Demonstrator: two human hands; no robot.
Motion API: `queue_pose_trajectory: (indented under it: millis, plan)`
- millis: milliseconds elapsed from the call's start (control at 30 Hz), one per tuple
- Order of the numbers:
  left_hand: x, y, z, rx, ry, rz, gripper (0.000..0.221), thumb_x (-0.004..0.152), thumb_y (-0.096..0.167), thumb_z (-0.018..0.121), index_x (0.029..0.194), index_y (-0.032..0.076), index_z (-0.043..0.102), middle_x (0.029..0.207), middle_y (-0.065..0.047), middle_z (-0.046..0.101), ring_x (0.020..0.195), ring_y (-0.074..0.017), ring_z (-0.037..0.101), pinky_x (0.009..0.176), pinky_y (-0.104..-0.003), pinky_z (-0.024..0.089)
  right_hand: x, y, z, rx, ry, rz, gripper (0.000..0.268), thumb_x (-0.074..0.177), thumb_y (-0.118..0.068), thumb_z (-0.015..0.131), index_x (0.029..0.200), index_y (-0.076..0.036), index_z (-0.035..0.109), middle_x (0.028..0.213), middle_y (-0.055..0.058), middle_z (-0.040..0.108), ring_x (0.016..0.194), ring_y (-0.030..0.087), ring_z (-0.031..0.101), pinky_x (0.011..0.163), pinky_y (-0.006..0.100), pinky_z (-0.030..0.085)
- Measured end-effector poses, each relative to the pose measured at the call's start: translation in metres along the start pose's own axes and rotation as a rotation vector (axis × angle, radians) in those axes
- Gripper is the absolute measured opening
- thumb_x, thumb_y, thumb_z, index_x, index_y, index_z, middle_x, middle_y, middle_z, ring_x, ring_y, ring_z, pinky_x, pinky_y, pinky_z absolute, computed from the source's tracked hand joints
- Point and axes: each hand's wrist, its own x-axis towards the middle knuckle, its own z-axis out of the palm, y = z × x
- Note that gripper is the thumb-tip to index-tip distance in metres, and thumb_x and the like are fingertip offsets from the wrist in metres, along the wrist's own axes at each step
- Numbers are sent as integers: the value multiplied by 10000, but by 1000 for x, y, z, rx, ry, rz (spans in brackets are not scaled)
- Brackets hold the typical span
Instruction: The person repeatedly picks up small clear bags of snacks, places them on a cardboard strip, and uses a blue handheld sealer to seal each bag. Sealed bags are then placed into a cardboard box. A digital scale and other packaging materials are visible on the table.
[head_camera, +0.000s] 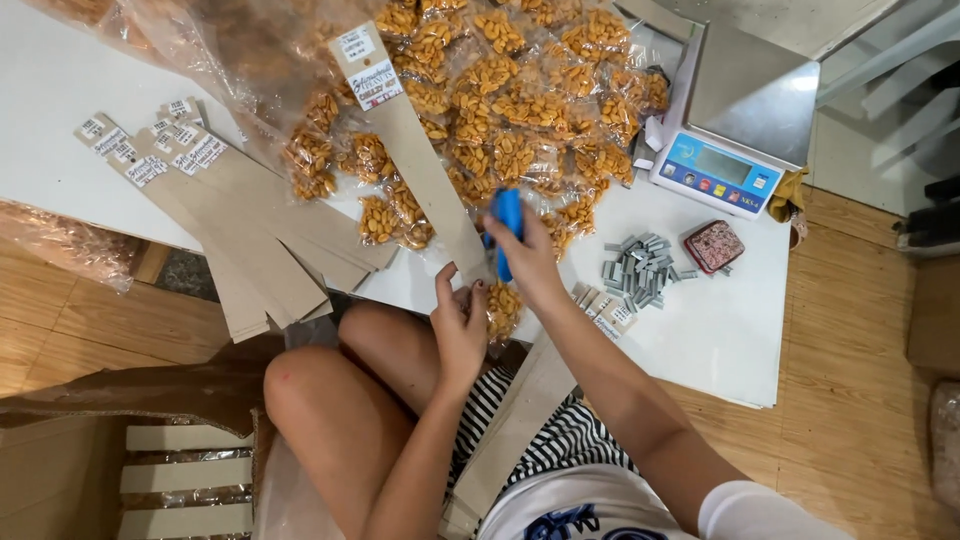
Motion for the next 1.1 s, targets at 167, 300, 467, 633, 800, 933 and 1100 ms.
queue_pose_trajectory:
  millis: [167,300,467,633,800,933,1100]
  plan:
    - [-4,16,-5,88,-32,71,353,1017,63,554,1356,24,465,817,-253,747,646,-307,733,552,-399,547,15,28,18,31,28,32,398,1005,-493,636,831,-139,690,723,-22,558,731,134,529,644,276,393]
    - [-6,13,-4,70,-121,62,386,1014,77,547,1387,114,455,986,-218,772,896,-356,766,749,-442,591,11,27,19,7,81,23,391,1009,-419,638,750,-126,635,630,-22,498,621,138,491,581,271,356]
    - [4,6,-8,24,-108,-19,544,942,-5,586,1441,24,370,1063,-304,735,976,-440,736,837,-535,578,15,56,-24,-272,3,-237,458,862,-401,859,1051,-32,664,773,155,589,774,291,629,674,392,462]
    - [12,10,-17,-2,-24,-148,596,931,23,588,1483,104,376,1077,-268,736,1048,-405,722,895,-503,554,35,88,-98,-1130,-159,-477,456,722,-117,816,1156,-105,678,1019,125,711,1037,347,699,901,422,559]
    - [13,-9,-14,-95,5,-206,415,1020,179,539,1427,128,475,1060,-229,730,1089,-344,687,952,-486,519,-10,-10,-97,-339,-132,-202,427,751,-71,859,1126,-58,655,965,151,736,933,287,733,855,384,565]
    - [8,-4,-13,-141,33,-225,423,1094,335,382,1399,74,516,1108,-299,706,1141,-420,661,987,-527,489,-18,-6,-74,170,-222,163,422,658,-48,918,1005,-30,678,887,132,759,801,193,743,719,293,569]
    - [8,1,-10,-72,7,-83,378,1047,194,542,1387,46,469,1005,-247,750,928,-318,720,831,-463,547,-7,25,-47,6,-251,114,377,789,-169,896,1062,-31,675,886,118,715,831,221,707,744,337,557]
